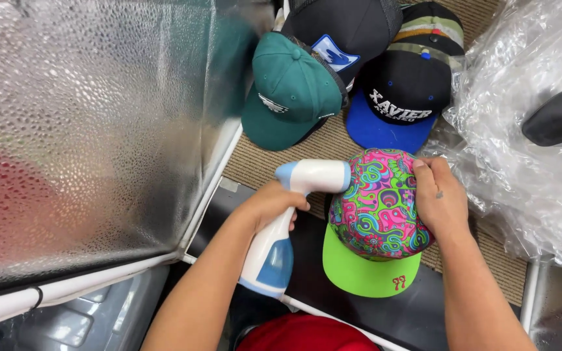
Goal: The person steams a colorful patterned hat using a handheld steamer, brushes the fabric with a wooden brush, and places the hat inside a clear plastic bag.
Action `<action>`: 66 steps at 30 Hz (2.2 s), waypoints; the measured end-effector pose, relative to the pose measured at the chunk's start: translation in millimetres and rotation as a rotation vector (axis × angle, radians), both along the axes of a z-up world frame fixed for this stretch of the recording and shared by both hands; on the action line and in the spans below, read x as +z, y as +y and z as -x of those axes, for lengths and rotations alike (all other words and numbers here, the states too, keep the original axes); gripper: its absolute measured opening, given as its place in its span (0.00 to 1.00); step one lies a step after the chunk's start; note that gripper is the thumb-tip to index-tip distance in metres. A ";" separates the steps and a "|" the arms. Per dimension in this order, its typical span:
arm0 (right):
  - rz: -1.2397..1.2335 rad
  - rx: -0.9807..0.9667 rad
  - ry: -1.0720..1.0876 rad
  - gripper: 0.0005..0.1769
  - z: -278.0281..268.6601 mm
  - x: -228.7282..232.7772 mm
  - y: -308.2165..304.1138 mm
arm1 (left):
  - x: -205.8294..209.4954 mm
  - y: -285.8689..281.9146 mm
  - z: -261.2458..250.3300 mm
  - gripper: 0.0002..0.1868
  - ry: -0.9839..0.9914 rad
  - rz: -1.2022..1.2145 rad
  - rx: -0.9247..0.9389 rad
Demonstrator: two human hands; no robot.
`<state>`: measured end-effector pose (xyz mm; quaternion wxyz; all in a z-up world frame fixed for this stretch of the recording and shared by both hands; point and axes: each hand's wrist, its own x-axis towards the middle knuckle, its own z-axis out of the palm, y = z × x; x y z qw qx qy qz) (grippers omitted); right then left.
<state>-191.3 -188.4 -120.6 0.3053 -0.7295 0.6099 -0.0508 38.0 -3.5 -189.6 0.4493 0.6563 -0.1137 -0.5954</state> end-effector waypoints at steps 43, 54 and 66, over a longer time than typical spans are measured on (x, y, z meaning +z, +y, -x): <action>-0.046 0.019 -0.006 0.30 -0.9 12.0 3.7 | 85.7 -108.6 -49.2 0.29 -0.457 -0.194 -0.524; -0.042 0.041 -0.055 0.28 0.2 10.9 0.6 | 145.4 -135.9 -50.9 0.22 -0.765 -0.273 -0.866; -0.022 -0.011 -0.157 0.27 2.1 7.7 -2.1 | 174.6 -134.4 -5.0 0.15 -1.225 -0.186 -1.047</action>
